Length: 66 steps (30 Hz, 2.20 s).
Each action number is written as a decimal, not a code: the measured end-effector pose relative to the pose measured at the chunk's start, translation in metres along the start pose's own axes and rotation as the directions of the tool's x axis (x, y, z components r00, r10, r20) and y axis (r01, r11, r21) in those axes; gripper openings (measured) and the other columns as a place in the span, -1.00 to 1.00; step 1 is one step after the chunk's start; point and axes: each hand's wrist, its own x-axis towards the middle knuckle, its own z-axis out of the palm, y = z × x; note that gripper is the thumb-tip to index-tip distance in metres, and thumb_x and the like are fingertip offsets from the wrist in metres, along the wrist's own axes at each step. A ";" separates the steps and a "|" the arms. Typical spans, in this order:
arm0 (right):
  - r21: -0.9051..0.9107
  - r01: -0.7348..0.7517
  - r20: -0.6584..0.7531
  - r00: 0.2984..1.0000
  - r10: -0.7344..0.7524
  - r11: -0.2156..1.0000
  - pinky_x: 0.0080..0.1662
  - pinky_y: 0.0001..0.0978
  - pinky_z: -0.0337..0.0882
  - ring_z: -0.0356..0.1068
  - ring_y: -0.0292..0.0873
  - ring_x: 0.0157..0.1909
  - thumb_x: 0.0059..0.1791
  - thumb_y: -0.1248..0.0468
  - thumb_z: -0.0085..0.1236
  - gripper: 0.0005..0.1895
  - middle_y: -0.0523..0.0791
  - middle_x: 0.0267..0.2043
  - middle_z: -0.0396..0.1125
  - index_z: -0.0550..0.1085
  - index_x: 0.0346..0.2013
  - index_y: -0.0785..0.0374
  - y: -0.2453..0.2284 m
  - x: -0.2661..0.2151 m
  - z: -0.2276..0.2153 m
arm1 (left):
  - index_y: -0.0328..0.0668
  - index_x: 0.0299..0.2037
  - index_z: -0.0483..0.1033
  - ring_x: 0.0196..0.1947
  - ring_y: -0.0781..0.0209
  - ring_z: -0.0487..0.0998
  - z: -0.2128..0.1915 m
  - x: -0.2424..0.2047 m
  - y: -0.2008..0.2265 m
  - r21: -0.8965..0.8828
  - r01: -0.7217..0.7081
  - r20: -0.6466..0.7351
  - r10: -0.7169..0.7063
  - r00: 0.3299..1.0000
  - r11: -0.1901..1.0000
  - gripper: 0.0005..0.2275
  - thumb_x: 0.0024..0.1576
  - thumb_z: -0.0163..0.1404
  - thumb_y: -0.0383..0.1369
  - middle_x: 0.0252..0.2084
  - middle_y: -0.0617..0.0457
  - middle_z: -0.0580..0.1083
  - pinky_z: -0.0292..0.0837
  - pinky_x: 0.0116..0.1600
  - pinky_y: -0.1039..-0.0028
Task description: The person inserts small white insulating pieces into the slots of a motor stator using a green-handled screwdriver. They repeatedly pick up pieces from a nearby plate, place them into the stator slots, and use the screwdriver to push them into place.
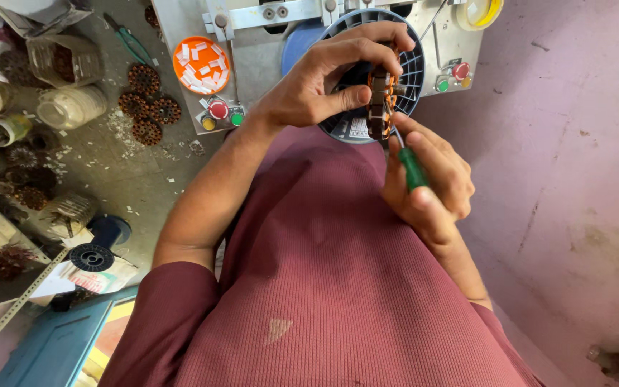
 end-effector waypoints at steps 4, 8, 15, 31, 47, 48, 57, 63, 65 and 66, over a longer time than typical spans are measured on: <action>0.025 0.315 0.094 0.944 -0.316 0.949 -0.15 0.00 0.67 0.56 0.25 -0.14 0.02 0.72 0.21 -0.29 0.16 -0.05 0.30 0.08 0.21 0.11 0.007 0.007 -0.004 | -0.22 0.16 0.46 0.30 0.19 0.40 -0.001 0.000 0.002 0.033 0.010 0.020 -0.011 1.000 0.999 -0.77 0.39 0.15 -0.36 0.33 0.00 0.33 0.33 0.34 0.44; 0.086 0.014 -0.054 0.999 -0.009 0.996 -0.10 -0.01 0.69 0.56 0.19 -0.16 0.06 0.66 0.11 -0.36 0.13 0.02 0.25 -0.01 0.13 0.04 0.000 -0.004 0.003 | -0.23 0.16 0.46 0.37 0.14 0.39 -0.002 0.001 0.002 0.101 -0.052 0.036 0.048 0.998 0.994 -0.78 0.40 0.17 -0.38 0.34 0.01 0.33 0.28 0.41 0.41; -0.036 -0.001 -0.085 0.996 -0.002 0.999 -0.09 0.03 0.65 0.57 0.23 -0.16 0.07 0.66 0.04 -0.45 0.12 -0.01 0.20 -0.07 -0.06 0.12 -0.009 -0.011 0.011 | -0.22 0.14 0.49 0.39 0.11 0.38 -0.004 0.001 -0.002 0.085 -0.060 0.044 0.057 0.997 0.995 -0.77 0.37 0.20 -0.38 0.31 0.01 0.36 0.29 0.47 0.38; 0.248 -0.358 0.259 0.920 0.295 0.900 0.03 -0.37 0.65 0.53 -0.01 -0.03 0.22 0.66 0.04 -0.55 0.09 0.02 0.23 -0.02 0.00 0.23 -0.018 0.063 -0.024 | -0.29 0.14 0.51 0.38 0.11 0.38 0.003 -0.001 0.001 0.039 -0.061 -0.024 0.062 0.998 0.997 -0.78 0.39 0.17 -0.38 0.30 -0.02 0.39 0.21 0.45 0.39; 0.387 -0.565 0.410 0.813 0.413 0.729 0.01 -0.34 0.56 0.37 -0.18 -0.11 0.22 0.74 0.10 -0.38 -0.03 -0.05 0.19 -0.03 0.22 0.16 0.032 0.061 -0.036 | -0.19 0.24 0.48 0.44 0.03 0.34 0.003 -0.003 -0.005 0.116 -0.065 -0.006 0.066 0.998 0.991 -0.76 0.43 0.07 -0.34 0.30 -0.01 0.39 0.18 0.57 0.29; 0.398 -0.576 0.455 0.800 0.392 0.714 0.01 -0.35 0.57 0.37 -0.19 -0.10 0.21 0.75 0.08 -0.38 -0.03 -0.04 0.17 -0.03 0.22 0.18 0.038 0.066 -0.037 | -0.18 0.25 0.47 0.45 0.02 0.34 0.003 -0.003 -0.005 0.121 -0.070 -0.001 0.071 0.997 0.990 -0.76 0.43 0.07 -0.34 0.31 -0.01 0.39 0.18 0.58 0.29; 0.274 -0.327 0.505 0.849 0.154 0.904 -0.10 -0.36 0.59 0.48 -0.07 -0.15 0.09 0.78 0.14 -0.43 0.05 -0.09 0.26 0.05 0.04 0.26 0.027 0.082 -0.023 | -0.17 0.26 0.47 0.51 0.01 0.26 0.001 0.001 0.005 0.124 -0.029 0.002 0.029 1.000 0.992 -0.76 0.43 0.07 -0.38 0.34 -0.01 0.38 0.12 0.61 0.24; 0.252 -0.161 0.397 0.917 0.050 0.954 -0.14 -0.27 0.55 0.49 0.02 -0.21 0.08 0.70 0.17 -0.46 0.09 -0.10 0.30 0.04 0.05 0.28 0.028 0.075 -0.031 | -0.19 0.13 0.51 0.19 0.06 0.50 0.001 -0.023 0.010 0.426 0.109 -0.393 0.075 0.916 0.898 -0.78 0.31 0.14 -0.43 0.17 -0.04 0.48 0.41 0.28 0.35; 0.323 -0.303 0.337 0.922 0.191 0.896 -0.14 -0.25 0.56 0.48 0.02 -0.24 0.11 0.66 0.16 -0.48 0.08 -0.11 0.30 0.05 0.09 0.28 0.034 0.070 -0.039 | -0.20 -0.05 0.58 -0.22 0.20 0.63 -0.013 -0.047 0.005 0.464 0.364 -0.628 0.010 0.778 0.807 -0.89 0.25 0.12 -0.47 -0.12 0.03 0.57 0.56 -0.06 0.42; 0.365 -0.371 0.305 0.914 0.267 0.854 -0.15 -0.24 0.56 0.48 0.02 -0.25 0.13 0.64 0.15 -0.50 0.07 -0.12 0.30 0.05 0.11 0.27 0.038 0.067 -0.043 | -0.22 -0.11 0.56 -0.27 0.19 0.60 -0.027 -0.060 0.001 0.536 0.432 -0.675 0.060 0.736 0.726 -0.91 0.22 0.13 -0.49 -0.20 0.02 0.54 0.53 -0.13 0.40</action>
